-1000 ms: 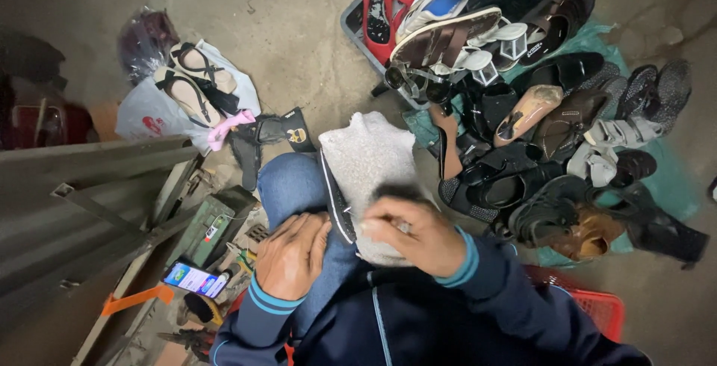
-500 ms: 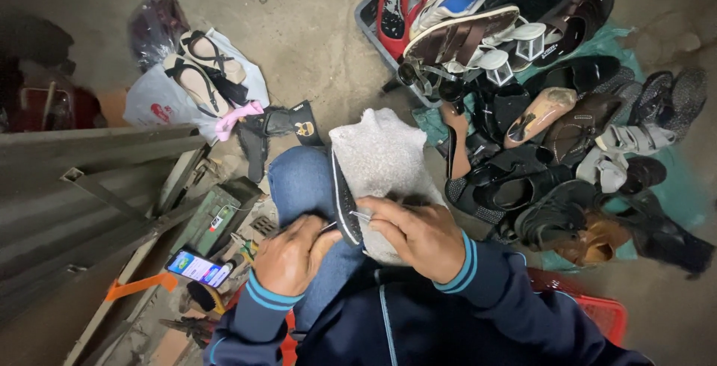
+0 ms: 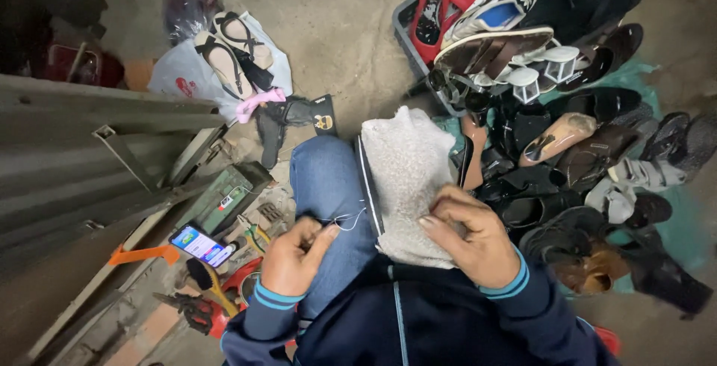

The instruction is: The person sits on the floor and sews a black shoe sole using a needle and white thread. They pull the thread through the sole repeatedly, occasionally pausing to check a smartphone placed nearby.

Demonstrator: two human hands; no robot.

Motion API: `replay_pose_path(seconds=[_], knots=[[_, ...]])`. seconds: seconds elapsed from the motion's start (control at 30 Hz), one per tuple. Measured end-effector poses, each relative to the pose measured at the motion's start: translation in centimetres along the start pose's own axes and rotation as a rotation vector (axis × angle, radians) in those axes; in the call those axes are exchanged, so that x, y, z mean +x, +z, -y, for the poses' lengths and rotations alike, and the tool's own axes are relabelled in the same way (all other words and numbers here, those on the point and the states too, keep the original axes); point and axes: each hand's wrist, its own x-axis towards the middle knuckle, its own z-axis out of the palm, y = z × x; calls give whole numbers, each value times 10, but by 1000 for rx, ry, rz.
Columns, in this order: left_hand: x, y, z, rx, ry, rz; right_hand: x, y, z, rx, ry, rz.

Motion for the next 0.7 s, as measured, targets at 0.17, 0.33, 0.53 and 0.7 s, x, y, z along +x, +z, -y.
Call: replay_pose_path(seconds=[0.17,0.33,0.53,0.7], knots=[[-4,1,-6,-412,7,85,3,6,-3,506,-32,100],[-5,7,-7,-441,66,-73,2,29,-12,218,-21,-11],[19,31,-25,-346,57,-8,1,47,-12,-297,-39,-23],[17,21,-44,-391,195,200,0,41,-23,-524,-144,-68]])
